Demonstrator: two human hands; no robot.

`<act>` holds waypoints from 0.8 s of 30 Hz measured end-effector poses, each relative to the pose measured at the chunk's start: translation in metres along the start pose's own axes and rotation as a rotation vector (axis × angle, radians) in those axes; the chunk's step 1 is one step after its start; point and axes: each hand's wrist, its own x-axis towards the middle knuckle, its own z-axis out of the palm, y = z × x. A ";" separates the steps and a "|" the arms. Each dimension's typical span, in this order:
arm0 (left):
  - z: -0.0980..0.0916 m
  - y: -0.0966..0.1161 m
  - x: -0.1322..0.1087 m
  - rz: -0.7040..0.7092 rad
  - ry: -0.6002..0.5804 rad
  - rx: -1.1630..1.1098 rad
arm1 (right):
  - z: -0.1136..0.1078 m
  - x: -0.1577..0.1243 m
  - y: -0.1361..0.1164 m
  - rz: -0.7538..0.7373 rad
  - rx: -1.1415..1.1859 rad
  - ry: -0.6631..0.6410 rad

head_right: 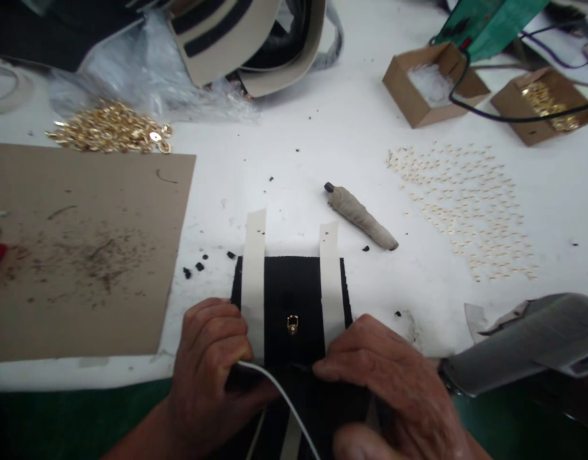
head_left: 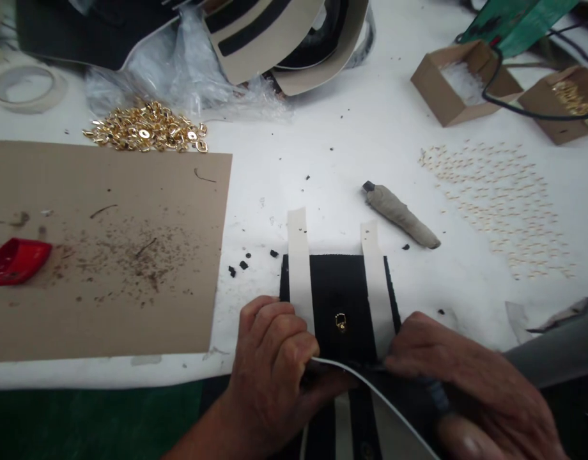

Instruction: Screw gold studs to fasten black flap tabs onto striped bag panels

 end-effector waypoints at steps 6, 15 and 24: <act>0.000 0.006 -0.001 0.027 -0.013 0.074 | 0.018 -0.026 0.001 -0.085 -0.084 0.063; 0.000 0.013 0.002 0.042 -0.022 0.222 | 0.034 -0.012 0.010 0.040 -0.046 0.124; -0.003 0.020 0.012 -0.009 -0.144 0.304 | 0.038 -0.005 0.012 0.197 -0.294 0.214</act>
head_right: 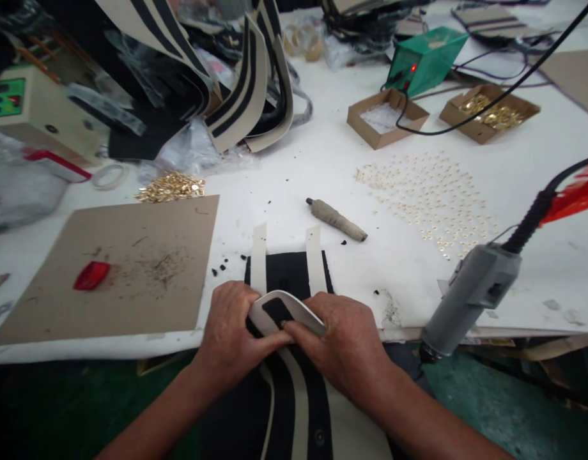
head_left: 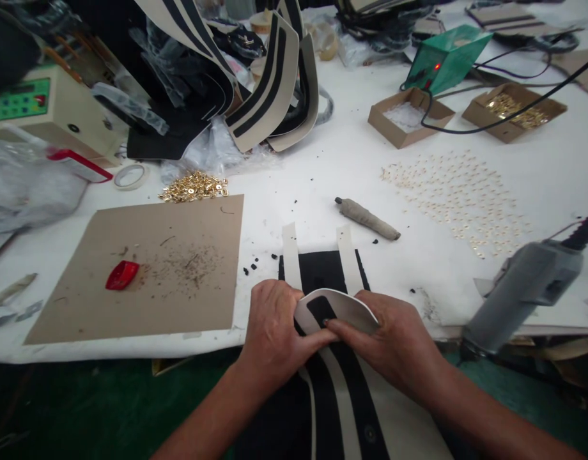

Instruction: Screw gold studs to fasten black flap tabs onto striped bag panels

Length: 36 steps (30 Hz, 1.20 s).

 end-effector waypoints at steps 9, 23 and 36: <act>-0.027 0.011 0.005 -0.153 -0.189 -0.115 | -0.002 -0.005 -0.001 -0.099 -0.029 0.061; -0.041 0.022 -0.005 -0.237 -0.220 -0.384 | -0.014 -0.013 -0.011 -0.023 0.174 -0.006; -0.030 -0.011 0.069 -0.442 -0.619 -0.366 | -0.009 0.024 -0.009 0.404 0.141 -0.161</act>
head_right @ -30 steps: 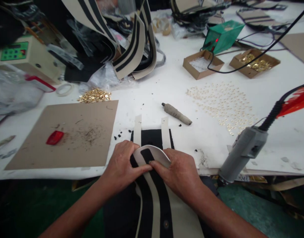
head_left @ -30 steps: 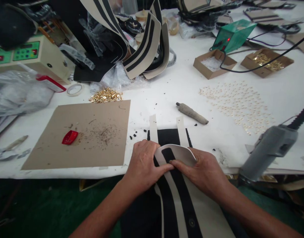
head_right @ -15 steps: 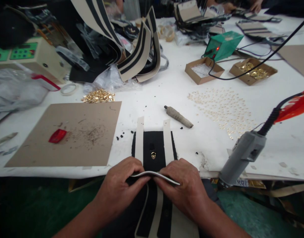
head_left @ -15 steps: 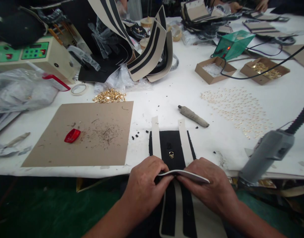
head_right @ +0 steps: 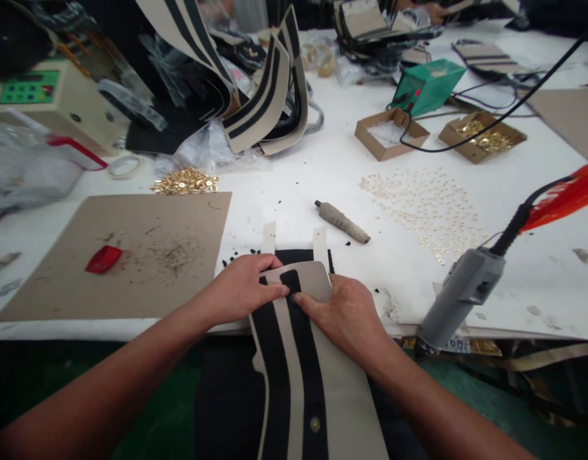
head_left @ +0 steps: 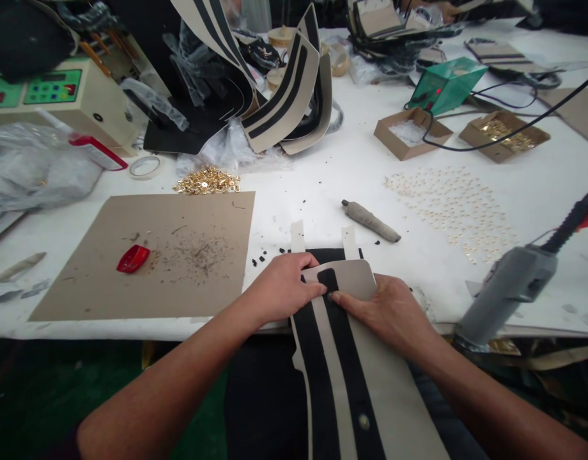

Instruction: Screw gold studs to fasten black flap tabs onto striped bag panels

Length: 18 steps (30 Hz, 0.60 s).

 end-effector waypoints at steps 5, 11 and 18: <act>-0.001 -0.003 0.010 0.062 -0.033 0.044 | 0.002 0.002 -0.003 0.001 -0.108 0.004; 0.002 -0.003 0.009 0.078 0.001 0.070 | 0.002 0.003 -0.006 0.003 -0.121 0.002; 0.005 0.000 -0.013 0.107 0.094 0.106 | 0.007 -0.010 0.003 -0.080 -0.076 0.054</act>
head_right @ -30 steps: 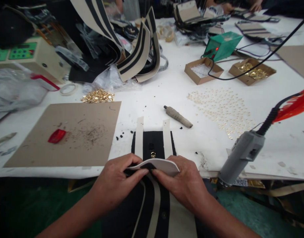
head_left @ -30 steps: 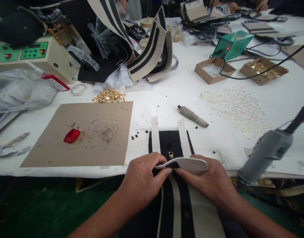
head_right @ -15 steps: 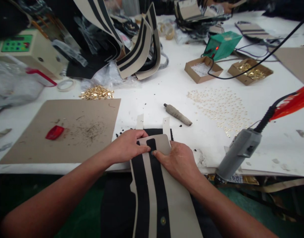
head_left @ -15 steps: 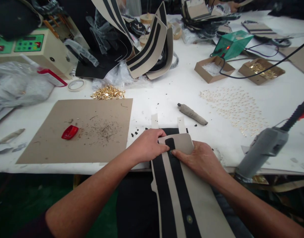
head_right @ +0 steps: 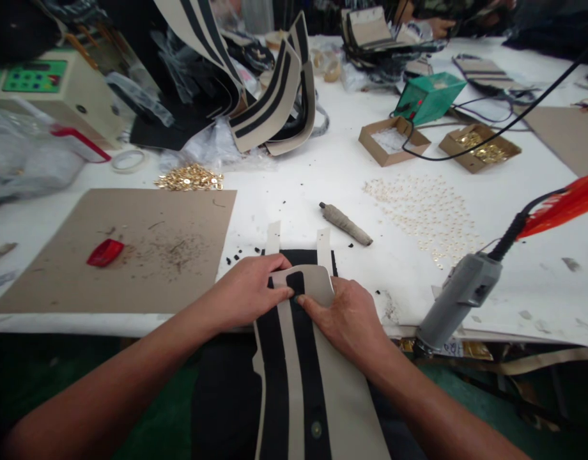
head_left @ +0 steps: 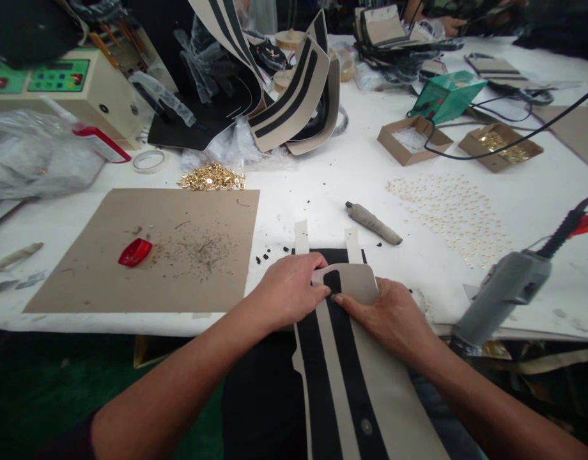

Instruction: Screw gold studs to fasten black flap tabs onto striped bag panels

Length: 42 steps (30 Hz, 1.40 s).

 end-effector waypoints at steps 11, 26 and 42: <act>0.033 -0.002 -0.073 0.382 0.299 -0.244 | 0.004 -0.037 0.021 -0.452 0.037 0.222; 0.024 -0.020 -0.018 0.030 0.296 -0.227 | 0.001 0.006 -0.007 0.150 0.021 -0.021; 0.046 -0.018 -0.024 0.298 0.484 0.089 | -0.004 0.016 -0.012 0.046 -0.186 -0.069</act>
